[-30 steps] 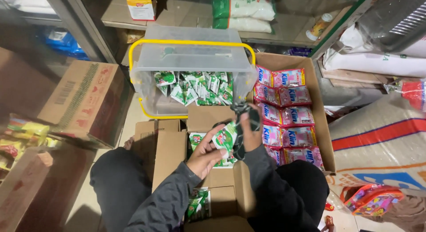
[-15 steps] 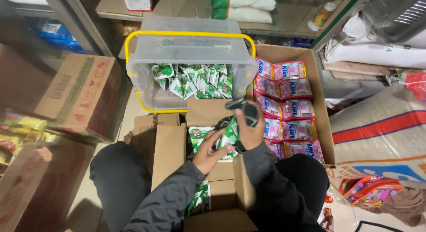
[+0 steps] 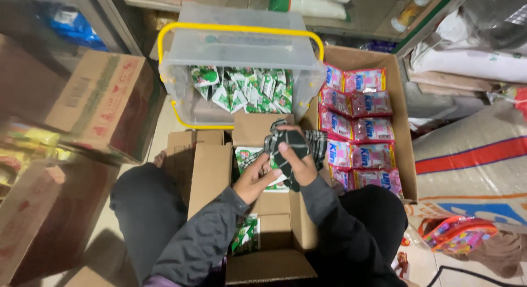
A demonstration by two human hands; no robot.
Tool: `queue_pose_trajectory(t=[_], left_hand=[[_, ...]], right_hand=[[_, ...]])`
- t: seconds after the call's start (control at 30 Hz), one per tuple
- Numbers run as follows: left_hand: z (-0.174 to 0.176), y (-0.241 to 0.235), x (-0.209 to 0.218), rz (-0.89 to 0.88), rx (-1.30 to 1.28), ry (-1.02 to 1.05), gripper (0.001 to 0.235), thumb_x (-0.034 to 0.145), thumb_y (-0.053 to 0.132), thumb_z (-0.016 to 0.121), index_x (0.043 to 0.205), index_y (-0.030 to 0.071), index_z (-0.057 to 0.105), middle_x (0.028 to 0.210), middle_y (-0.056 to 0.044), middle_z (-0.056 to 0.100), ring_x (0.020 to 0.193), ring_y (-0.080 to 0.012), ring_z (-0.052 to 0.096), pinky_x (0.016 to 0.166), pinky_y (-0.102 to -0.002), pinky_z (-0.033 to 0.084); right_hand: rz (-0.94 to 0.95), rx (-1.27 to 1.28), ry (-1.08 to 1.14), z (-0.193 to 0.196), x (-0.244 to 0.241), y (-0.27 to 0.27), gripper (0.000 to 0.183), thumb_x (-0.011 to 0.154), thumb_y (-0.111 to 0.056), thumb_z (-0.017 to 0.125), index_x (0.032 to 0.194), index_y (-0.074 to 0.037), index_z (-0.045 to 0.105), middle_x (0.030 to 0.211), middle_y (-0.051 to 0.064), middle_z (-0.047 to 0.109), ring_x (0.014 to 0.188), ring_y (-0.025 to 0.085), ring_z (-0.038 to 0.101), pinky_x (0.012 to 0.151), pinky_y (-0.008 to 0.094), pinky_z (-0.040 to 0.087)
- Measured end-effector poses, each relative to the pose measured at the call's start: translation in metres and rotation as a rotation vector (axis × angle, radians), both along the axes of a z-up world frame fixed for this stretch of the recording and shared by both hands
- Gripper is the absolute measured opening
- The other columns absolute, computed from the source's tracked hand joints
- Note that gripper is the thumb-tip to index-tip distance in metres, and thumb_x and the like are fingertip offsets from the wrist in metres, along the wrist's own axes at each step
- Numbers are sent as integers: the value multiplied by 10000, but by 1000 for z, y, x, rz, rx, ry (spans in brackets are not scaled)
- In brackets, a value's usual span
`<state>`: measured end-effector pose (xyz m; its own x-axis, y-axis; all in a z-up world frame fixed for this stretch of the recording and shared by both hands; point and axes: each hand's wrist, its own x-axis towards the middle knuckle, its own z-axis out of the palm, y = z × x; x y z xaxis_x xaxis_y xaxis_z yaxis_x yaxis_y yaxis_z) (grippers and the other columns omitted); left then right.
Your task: The person picks up small green packets from a clear plastic bin and places them into a cardboard box.
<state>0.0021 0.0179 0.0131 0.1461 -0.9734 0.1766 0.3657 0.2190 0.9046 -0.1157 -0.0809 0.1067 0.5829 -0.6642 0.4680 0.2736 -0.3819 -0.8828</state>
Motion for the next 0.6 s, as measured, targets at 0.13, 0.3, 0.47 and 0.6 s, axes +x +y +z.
queue_pose_trajectory(t=[0.13, 0.3, 0.47, 0.6], left_hand=[[15, 0, 11, -169, -102, 69, 576, 1014, 76, 611, 1545, 24, 393, 1042, -157, 730, 817, -127, 710, 725, -295, 628], [37, 24, 12, -438, -78, 101, 556, 1026, 74, 586, 1541, -7, 394, 1252, -212, 671, 953, -209, 699, 773, -394, 630], [59, 28, 17, -541, -65, 91, 599, 1041, 94, 583, 1581, -11, 345, 1391, -193, 616, 1144, -196, 638, 908, -443, 607], [67, 30, 25, -601, 46, -69, 568, 977, 3, 608, 1499, -21, 384, 1300, -119, 584, 1107, -160, 563, 986, -287, 491]], right_hand=[[-25, -63, 39, 15, -4, 1, 364, 1036, -334, 604, 1244, -37, 568, 1317, 158, 507, 1311, 276, 459, 1194, 471, 293], [-214, 24, 21, -35, -31, -24, 298, 976, -240, 744, 1187, -43, 670, 1113, 135, 685, 1058, 180, 609, 986, 396, 515], [-622, -128, 269, -40, -65, -46, 490, 854, -274, 936, 1223, -58, 697, 1091, 183, 729, 1085, 306, 706, 946, 440, 555], [-673, -133, -65, -20, -117, -93, 291, 1033, -175, 771, 1239, -26, 629, 1110, 163, 713, 824, 243, 656, 713, 332, 539]])
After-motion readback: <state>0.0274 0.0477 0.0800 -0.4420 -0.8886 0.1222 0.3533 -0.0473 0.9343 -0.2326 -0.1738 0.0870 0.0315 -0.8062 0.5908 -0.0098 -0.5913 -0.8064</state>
